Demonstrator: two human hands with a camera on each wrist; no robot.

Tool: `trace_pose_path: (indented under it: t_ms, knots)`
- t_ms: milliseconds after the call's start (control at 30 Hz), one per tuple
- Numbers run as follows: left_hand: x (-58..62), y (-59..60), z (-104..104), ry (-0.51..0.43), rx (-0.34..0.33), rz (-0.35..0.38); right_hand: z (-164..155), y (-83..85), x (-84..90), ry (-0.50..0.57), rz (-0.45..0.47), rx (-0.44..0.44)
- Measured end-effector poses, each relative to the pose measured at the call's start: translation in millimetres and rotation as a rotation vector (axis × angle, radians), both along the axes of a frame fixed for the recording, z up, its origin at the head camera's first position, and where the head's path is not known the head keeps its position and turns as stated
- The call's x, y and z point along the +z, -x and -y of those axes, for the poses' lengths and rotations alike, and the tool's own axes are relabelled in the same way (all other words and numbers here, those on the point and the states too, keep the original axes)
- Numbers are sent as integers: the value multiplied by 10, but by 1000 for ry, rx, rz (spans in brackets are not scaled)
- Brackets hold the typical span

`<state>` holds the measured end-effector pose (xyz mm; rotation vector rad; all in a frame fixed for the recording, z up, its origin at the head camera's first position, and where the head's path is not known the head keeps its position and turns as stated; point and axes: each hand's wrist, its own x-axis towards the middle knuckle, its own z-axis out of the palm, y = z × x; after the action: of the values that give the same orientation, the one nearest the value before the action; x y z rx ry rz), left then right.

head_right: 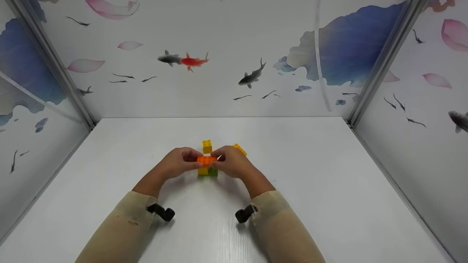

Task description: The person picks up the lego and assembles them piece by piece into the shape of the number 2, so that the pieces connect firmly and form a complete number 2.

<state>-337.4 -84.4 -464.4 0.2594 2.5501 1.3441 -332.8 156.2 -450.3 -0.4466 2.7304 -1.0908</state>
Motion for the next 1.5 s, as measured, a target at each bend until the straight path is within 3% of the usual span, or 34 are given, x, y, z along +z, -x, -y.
trace_pose_path:
  t_ms: [533, 867, 1167, 1500]
  knots:
    - [-17, 7, 84, 2, 11, 5, 111, 68, -3, 30, 39, -15]
    - [7, 35, 51, -6, 10, 51, 170, 354, 25, 164, 141, -139]
    - [19, 41, 33, -7, 6, 47, 327, 648, 39, 112, 239, -184]
    - [19, 0, 0, 17, 3, 28, 410, 790, -1, 46, 298, -154]
